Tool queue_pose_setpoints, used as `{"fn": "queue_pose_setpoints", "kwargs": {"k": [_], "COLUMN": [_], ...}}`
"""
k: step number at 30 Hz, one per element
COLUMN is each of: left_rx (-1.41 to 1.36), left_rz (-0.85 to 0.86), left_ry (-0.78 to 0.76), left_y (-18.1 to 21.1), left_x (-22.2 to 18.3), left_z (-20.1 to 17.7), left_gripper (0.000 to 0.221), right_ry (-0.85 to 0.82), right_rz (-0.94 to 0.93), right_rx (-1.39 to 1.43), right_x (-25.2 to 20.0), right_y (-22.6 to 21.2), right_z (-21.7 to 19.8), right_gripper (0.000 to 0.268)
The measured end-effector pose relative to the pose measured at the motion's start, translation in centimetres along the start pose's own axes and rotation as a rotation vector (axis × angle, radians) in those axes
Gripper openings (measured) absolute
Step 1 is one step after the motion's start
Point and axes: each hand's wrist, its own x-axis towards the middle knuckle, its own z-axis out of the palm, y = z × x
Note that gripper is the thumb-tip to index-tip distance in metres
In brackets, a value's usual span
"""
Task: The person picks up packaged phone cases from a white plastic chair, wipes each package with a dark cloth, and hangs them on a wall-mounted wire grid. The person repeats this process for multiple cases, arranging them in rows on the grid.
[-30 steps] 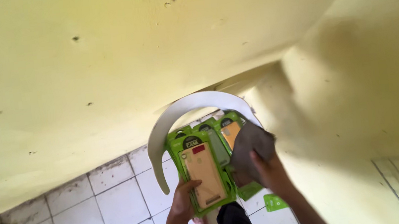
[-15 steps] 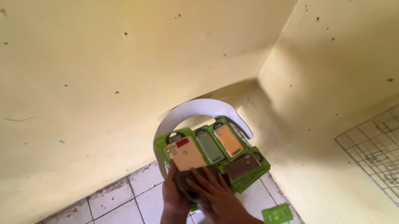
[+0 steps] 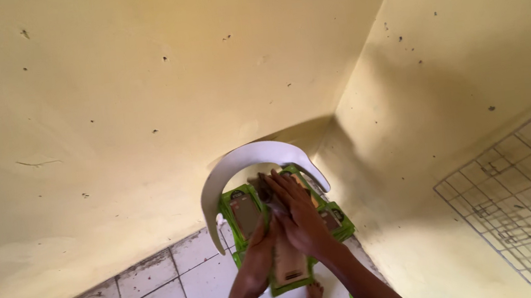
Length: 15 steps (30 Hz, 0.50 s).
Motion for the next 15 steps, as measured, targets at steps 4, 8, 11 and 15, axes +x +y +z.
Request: {"fn": "queue_pose_setpoints", "kwargs": {"k": [4, 8, 11, 15], "left_rx": [-0.311, -0.305, -0.361, -0.682], "left_rz": [-0.094, -0.102, -0.014, 0.212], "left_ry": [0.167, 0.303, 0.232, 0.092], "left_y": [-0.1, -0.1, -0.9, -1.4], "left_x": [-0.8, -1.3, -1.0, -0.8], "left_z": [-2.8, -3.4, -1.4, -0.1], "left_gripper": [0.06, 0.063, 0.066, 0.065], "right_ry": [-0.188, -0.254, -0.107, -0.102], "right_rz": [0.525, 0.952, 0.655, 0.199], "right_rx": [0.282, 0.361, 0.379, 0.127], "right_x": [-2.1, -3.6, -2.2, 0.1], "right_y": [3.0, 3.2, -0.7, -6.5], "right_z": [1.6, 0.7, -0.1, -0.5], "right_gripper": [0.046, 0.062, 0.057, 0.056]}}
